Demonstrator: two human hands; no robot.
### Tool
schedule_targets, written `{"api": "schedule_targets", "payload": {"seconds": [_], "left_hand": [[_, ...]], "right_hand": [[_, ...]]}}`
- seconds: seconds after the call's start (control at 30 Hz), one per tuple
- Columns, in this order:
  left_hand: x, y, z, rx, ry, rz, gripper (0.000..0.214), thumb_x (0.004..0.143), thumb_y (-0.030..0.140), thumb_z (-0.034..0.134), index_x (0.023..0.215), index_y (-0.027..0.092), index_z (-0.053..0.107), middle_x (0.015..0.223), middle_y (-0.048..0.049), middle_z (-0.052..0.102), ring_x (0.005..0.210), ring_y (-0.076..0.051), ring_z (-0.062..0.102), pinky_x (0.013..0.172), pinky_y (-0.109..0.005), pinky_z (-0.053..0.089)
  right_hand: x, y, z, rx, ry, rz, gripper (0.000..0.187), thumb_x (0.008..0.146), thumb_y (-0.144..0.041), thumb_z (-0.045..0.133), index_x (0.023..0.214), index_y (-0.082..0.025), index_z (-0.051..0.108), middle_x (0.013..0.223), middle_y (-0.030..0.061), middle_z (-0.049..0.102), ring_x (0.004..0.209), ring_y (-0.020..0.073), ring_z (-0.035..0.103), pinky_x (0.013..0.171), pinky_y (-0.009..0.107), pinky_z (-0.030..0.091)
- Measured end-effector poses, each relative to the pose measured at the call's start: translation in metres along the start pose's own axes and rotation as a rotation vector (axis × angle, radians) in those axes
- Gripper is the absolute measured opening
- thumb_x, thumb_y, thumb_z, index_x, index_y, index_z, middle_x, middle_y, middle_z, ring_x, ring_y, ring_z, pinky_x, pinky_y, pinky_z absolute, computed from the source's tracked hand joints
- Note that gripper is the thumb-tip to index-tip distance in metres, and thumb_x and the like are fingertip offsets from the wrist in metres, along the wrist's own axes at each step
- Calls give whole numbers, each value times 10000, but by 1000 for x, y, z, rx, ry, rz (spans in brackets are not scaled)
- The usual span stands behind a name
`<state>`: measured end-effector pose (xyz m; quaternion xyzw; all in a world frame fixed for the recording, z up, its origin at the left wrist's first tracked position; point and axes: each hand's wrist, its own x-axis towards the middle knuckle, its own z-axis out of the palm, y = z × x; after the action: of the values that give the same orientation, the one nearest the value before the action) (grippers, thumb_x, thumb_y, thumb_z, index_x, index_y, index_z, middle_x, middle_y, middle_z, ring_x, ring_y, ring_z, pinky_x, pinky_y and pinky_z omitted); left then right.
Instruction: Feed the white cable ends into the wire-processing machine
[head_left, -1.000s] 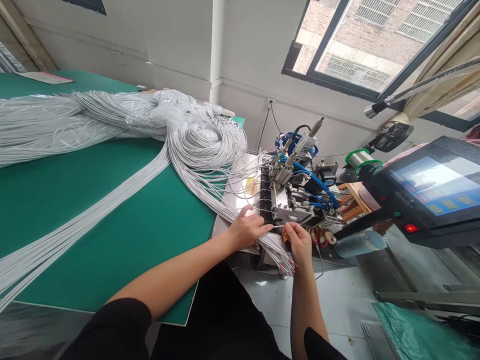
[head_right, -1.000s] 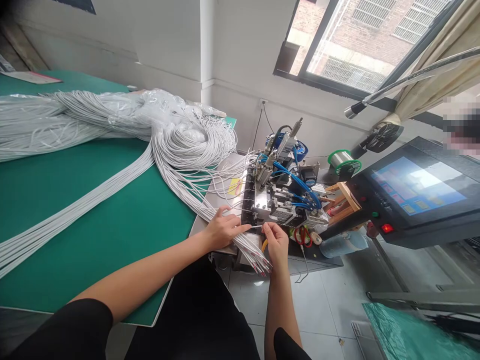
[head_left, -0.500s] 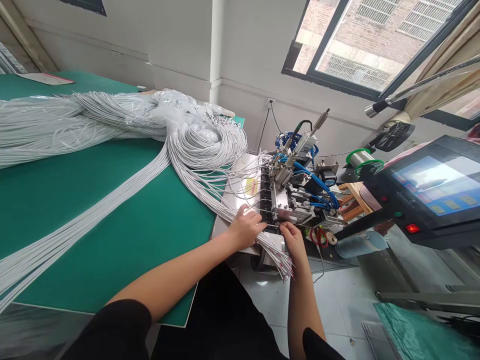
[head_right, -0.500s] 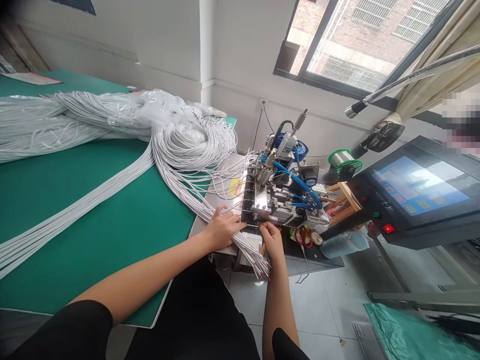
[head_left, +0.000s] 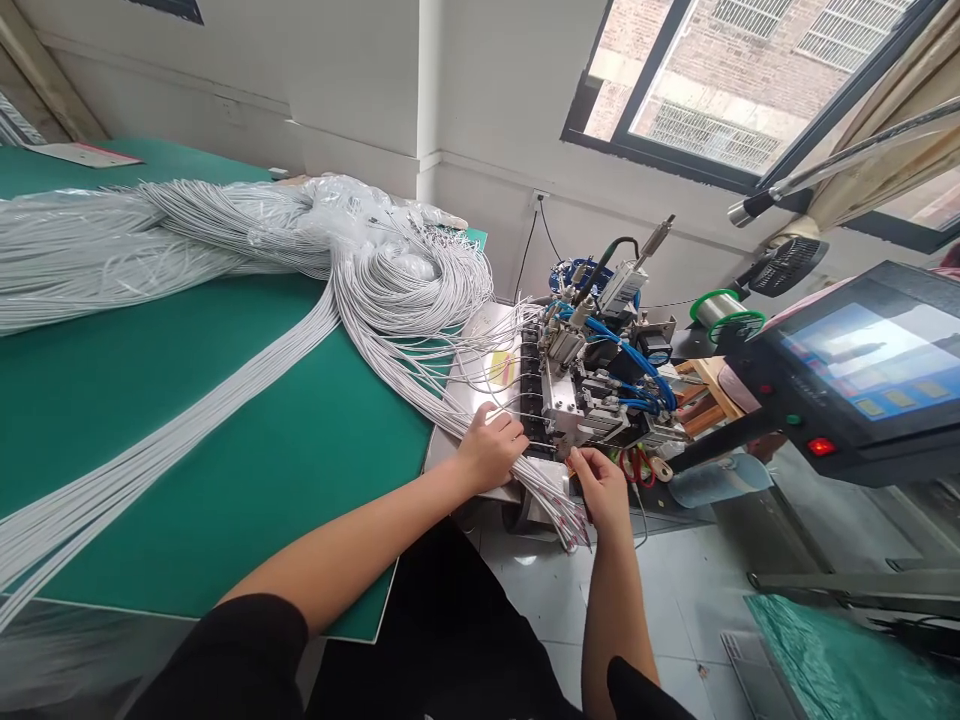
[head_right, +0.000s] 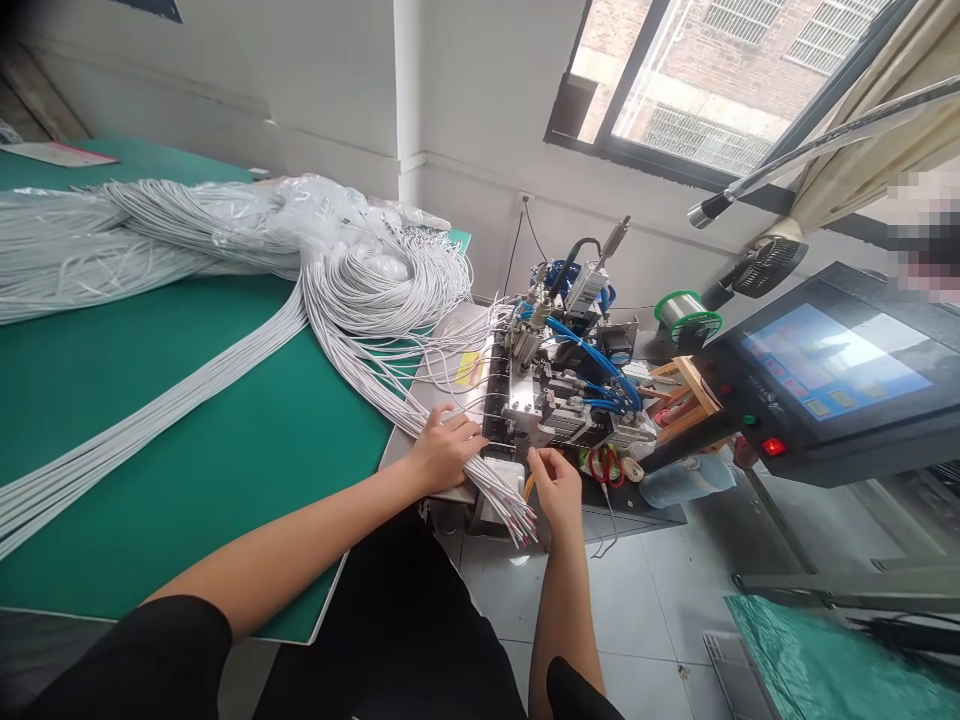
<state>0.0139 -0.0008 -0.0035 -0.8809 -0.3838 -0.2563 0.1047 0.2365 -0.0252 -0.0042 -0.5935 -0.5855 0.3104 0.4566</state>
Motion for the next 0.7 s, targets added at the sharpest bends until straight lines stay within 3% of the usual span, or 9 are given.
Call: {"api": "schedule_targets", "payload": {"seconds": [0.17, 0.27, 0.33, 0.43, 0.6, 0.7], "left_hand": [[0, 1, 0, -1, -17, -58, 274, 656, 155, 602, 929, 165, 631, 1045, -92, 644, 959, -249, 560, 994, -483, 228], [0, 2, -2, 7, 22, -90, 408, 680, 178, 606, 1088, 168, 608, 1242, -118, 593, 1067, -274, 536, 1008, -497, 217], [0, 3, -3, 7, 40, -87, 442, 697, 176, 595, 1139, 170, 589, 1258, -117, 590, 1061, -268, 542, 1006, -498, 218], [0, 3, -4, -7, 39, -71, 421, 689, 153, 578, 1108, 174, 599, 1197, -103, 623, 1016, -254, 563, 1000, -497, 216], [0, 0, -1, -35, 40, -5, 502, 613, 106, 558, 1109, 182, 587, 1114, -66, 646, 943, -219, 594, 999, -469, 210], [0, -1, -1, -26, 55, 22, 524, 665, 102, 530, 1179, 197, 559, 1072, -52, 655, 898, -196, 609, 996, -449, 211]], "right_hand": [[-17, -27, -17, -113, -284, -213, 263, 840, -423, 617, 717, -196, 668, 723, 46, 635, 664, 183, 540, 595, 284, 400], [-23, -37, -21, -178, -399, -248, 198, 836, -385, 637, 758, -210, 688, 766, 50, 649, 638, 176, 526, 563, 287, 379], [-24, -39, -22, -194, -427, -246, 186, 839, -381, 638, 775, -215, 694, 777, 50, 651, 624, 172, 517, 552, 287, 372], [-23, -38, -22, -186, -407, -241, 196, 838, -394, 635, 778, -217, 697, 780, 57, 652, 644, 183, 529, 563, 292, 382], [-17, -32, -17, -161, -219, -229, 236, 840, -424, 615, 769, -209, 681, 750, 54, 644, 651, 190, 543, 592, 297, 412], [-11, -28, -11, -156, -129, -185, 253, 845, -436, 600, 790, -199, 670, 735, 45, 634, 626, 178, 539, 584, 289, 417]]}}
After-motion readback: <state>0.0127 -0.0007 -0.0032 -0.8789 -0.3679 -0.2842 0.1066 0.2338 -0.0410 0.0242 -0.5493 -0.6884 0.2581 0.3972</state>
